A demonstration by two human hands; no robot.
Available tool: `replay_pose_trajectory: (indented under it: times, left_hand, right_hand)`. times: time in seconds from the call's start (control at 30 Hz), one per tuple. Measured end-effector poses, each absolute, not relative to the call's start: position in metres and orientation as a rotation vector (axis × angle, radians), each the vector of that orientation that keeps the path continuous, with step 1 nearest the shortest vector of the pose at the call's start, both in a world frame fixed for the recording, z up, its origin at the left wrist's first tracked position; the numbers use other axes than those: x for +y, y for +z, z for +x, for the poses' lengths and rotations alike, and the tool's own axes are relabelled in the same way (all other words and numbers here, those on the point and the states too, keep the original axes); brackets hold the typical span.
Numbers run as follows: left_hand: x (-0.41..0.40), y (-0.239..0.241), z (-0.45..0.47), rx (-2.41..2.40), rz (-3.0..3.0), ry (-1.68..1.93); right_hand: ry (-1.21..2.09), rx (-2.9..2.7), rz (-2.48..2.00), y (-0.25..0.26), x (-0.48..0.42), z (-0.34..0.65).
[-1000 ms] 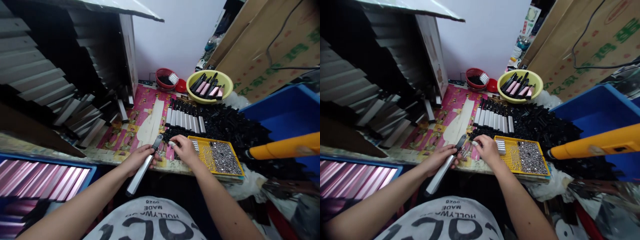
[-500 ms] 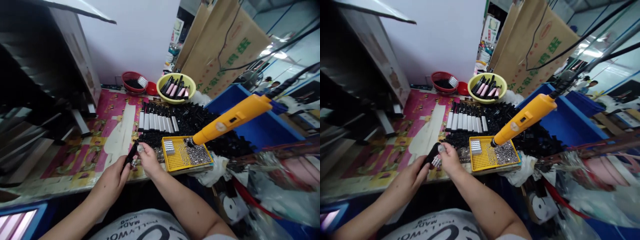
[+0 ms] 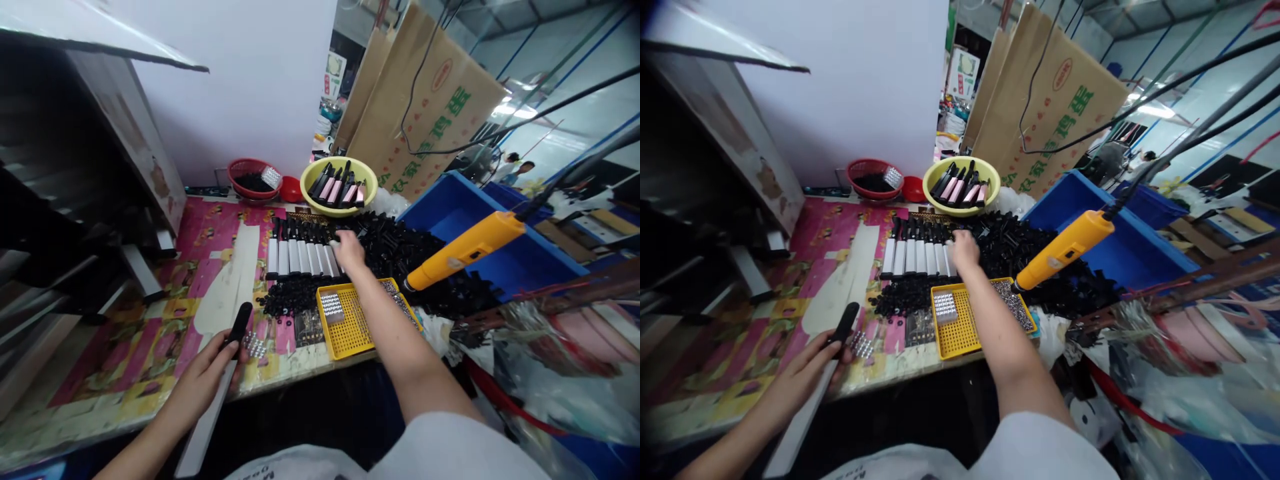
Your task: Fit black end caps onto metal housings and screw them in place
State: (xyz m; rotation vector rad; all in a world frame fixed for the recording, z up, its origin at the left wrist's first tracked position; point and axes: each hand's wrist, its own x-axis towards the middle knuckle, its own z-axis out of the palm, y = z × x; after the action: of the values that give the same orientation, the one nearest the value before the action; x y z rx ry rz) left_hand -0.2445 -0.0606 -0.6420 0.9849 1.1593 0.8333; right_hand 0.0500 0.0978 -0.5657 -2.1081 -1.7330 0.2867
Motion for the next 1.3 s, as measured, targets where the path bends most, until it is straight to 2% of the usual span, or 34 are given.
replay_pose_trajectory:
  times: [0.13,0.27,0.53,0.63,0.7,0.87,0.93,1.13,1.3]
  left_hand:
    - [-0.060,-0.639,-0.241,1.148,0.904,0.847]
    - [-0.063,-0.636,-0.237,1.221,0.893,0.863]
    - [-0.059,-0.638,-0.241,1.170,0.917,0.797]
    - [-0.055,-0.627,-0.235,1.176,0.852,0.772]
    - [-0.053,-0.615,-0.228,1.113,0.807,0.732]
    - [-0.049,-0.585,-0.206,0.829,0.755,0.595]
    - [-0.050,-0.576,-0.199,0.746,0.806,0.522]
    - [-0.055,-0.563,-0.191,0.625,1.016,0.392]
    - [-0.064,-0.568,-0.186,0.686,1.219,0.318]
  right_hand:
    - [0.129,-1.662,-2.388,-0.558,0.141,0.112]
    - [0.037,-1.680,-2.492,-0.566,0.144,0.141]
    - [-0.168,-1.586,-2.516,-0.553,0.076,0.181]
    - [-0.205,-1.602,-2.368,-0.548,0.047,0.165]
    - [-0.090,-1.684,-2.053,-0.548,0.026,0.137]
    - [0.804,-1.812,-1.208,-0.543,-0.029,0.051]
    - [0.973,-1.864,-1.078,-0.538,-0.045,0.031]
    - [0.990,-2.069,-0.949,-0.536,-0.057,0.029]
    - [0.869,-2.165,-0.840,-0.549,-0.059,0.030]
